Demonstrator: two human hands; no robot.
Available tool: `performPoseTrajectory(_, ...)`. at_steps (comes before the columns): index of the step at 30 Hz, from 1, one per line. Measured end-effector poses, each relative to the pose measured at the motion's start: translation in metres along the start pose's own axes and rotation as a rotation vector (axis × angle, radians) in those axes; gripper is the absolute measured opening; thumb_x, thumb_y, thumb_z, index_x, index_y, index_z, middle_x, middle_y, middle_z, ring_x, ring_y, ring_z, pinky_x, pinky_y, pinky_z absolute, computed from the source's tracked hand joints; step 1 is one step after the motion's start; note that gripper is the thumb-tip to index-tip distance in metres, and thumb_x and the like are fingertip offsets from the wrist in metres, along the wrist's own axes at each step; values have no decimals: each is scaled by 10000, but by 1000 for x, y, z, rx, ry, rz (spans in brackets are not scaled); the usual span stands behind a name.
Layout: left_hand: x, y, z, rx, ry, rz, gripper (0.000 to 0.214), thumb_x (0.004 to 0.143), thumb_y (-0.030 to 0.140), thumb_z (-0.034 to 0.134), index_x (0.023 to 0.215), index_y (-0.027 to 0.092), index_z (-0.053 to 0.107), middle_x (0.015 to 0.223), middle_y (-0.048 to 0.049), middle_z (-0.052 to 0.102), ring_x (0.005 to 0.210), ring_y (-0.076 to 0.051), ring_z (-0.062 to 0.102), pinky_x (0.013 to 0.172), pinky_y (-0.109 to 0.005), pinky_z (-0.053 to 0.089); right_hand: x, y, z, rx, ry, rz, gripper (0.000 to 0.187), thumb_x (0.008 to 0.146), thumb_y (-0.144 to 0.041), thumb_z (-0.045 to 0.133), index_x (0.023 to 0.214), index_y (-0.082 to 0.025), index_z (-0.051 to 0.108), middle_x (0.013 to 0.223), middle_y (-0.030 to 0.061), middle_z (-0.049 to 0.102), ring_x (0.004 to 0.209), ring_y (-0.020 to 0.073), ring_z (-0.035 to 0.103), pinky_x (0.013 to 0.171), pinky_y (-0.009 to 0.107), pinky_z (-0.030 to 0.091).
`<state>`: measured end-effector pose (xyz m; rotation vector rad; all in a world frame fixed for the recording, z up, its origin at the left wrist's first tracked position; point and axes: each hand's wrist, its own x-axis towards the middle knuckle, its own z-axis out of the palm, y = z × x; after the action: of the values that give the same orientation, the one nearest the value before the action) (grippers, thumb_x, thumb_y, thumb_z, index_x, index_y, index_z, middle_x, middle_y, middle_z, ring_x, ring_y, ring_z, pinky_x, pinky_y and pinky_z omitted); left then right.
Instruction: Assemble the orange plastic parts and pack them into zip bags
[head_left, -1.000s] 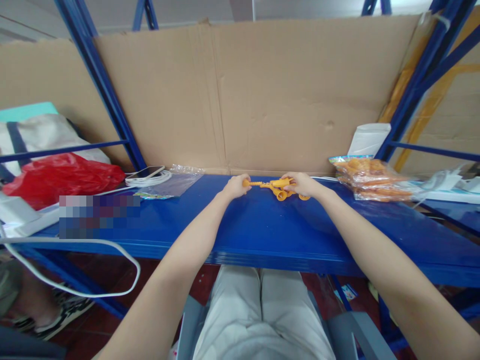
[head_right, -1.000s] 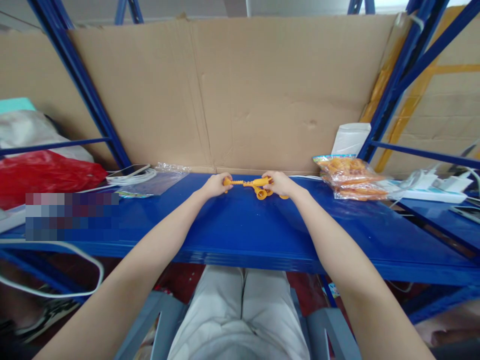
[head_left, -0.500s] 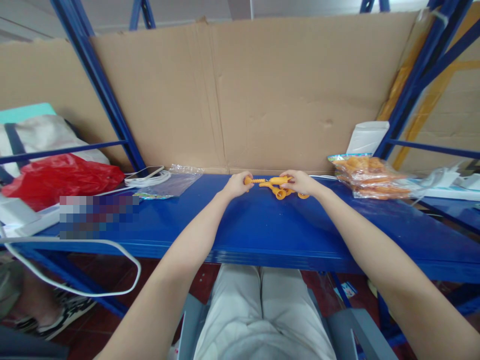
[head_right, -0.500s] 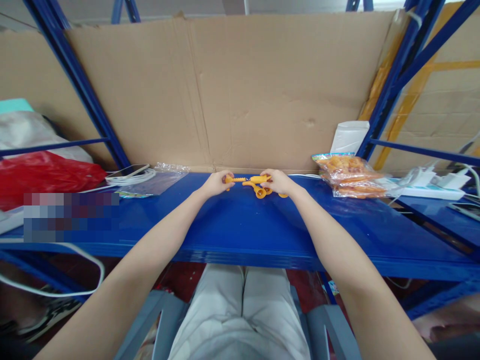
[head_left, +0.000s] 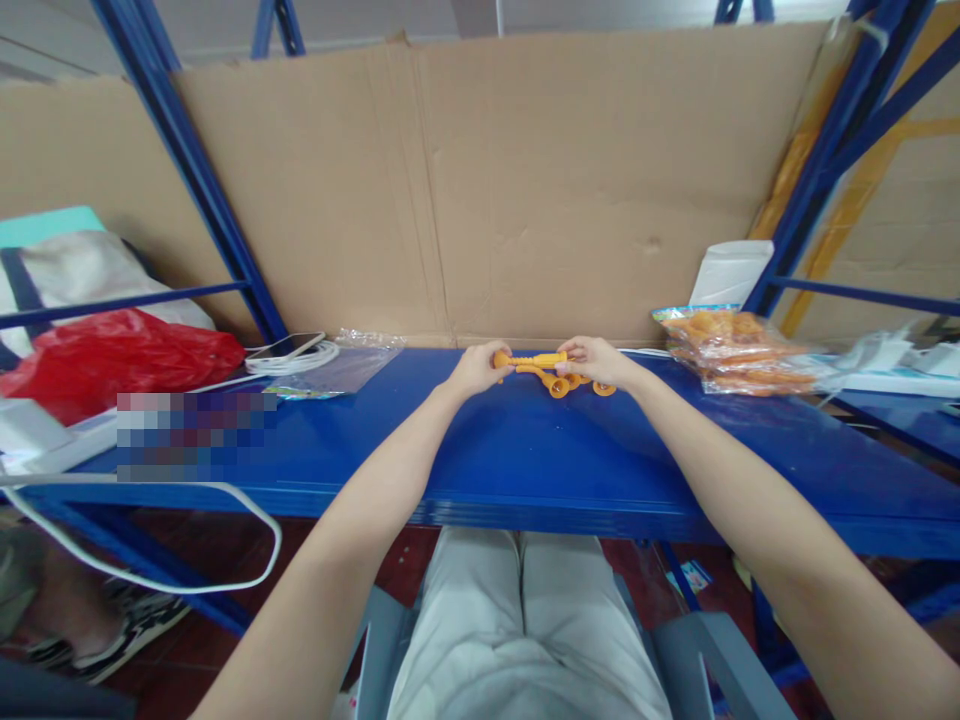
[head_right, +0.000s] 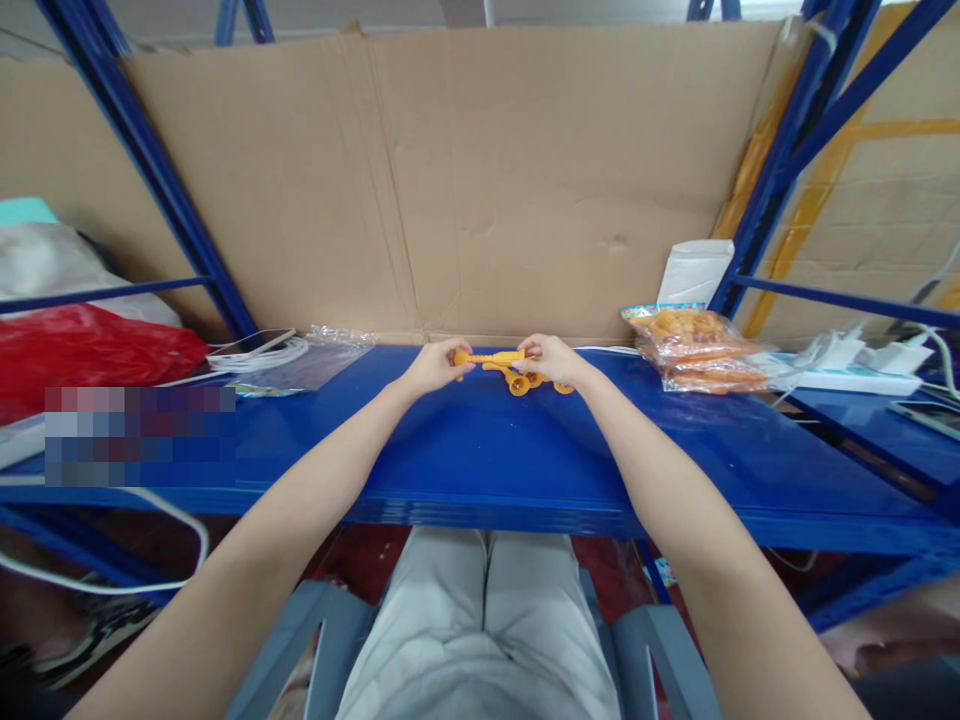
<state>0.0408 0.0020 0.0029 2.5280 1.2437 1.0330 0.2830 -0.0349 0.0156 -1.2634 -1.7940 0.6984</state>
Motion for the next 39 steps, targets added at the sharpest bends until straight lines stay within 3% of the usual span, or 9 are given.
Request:
performPoseTrajectory(5,0,0,1,-41,2,8,176,786,195,663,956,158,635,649,16,651,602,-122,617,618,-223,459,-3,-7,0,-12,-38,39,105,878,-258,658,868,-162,616,748,57,734,642,151,700,633,263,588)
performPoseTrajectory(9,0,2,1,-49,10,-4,184,790,191,660,969,160,630,670,13,661,605,-120,621,630,-225,478,-3,-13,3,-45,9,59,280,965,-384,525,795,-169,584,737,84,739,552,125,656,546,214,541)
performPoseTrajectory(13,-1,5,1,-60,-12,-34,185,797,183,651,979,161,625,645,26,642,577,-111,614,632,-225,490,-3,-13,6,-39,35,74,341,971,-455,488,785,-177,550,698,89,729,534,129,648,542,217,537)
performPoseTrajectory(18,-1,7,0,-75,-14,-67,186,800,163,645,984,157,618,626,40,625,549,-103,610,635,-224,497,-3,-9,3,12,-30,85,203,926,-370,602,948,-171,565,771,77,746,600,134,674,591,241,558)
performPoseTrajectory(22,-1,5,1,-67,6,-55,175,806,179,647,977,166,612,605,50,611,541,-99,604,617,-213,485,-4,-4,0,43,-87,80,242,861,-240,686,1045,-170,545,854,80,757,620,127,671,600,258,566)
performPoseTrajectory(25,0,4,2,-68,12,-46,175,805,175,650,975,165,612,593,50,609,544,-105,607,630,-220,484,-3,-4,0,10,-85,67,183,899,-311,644,983,-157,591,861,109,758,632,142,677,599,264,562)
performPoseTrajectory(29,0,4,3,-70,15,-43,183,804,186,660,979,162,612,600,40,621,561,-119,622,649,-234,489,-4,-11,1,-93,-78,98,365,958,-460,515,848,-143,660,857,136,758,645,168,687,631,286,560)
performPoseTrajectory(35,0,5,2,-79,15,-33,173,802,174,653,969,166,606,590,47,613,546,-114,613,637,-228,483,-7,-15,-2,-101,-64,99,442,994,-450,431,809,-127,670,887,144,760,628,150,671,642,271,552)
performPoseTrajectory(39,-1,6,1,-83,13,-44,168,801,163,654,961,164,602,585,53,600,535,-106,602,613,-215,468,-10,-15,-4,-17,-131,77,244,941,-326,579,1074,-135,653,975,117,760,674,140,683,629,247,552)
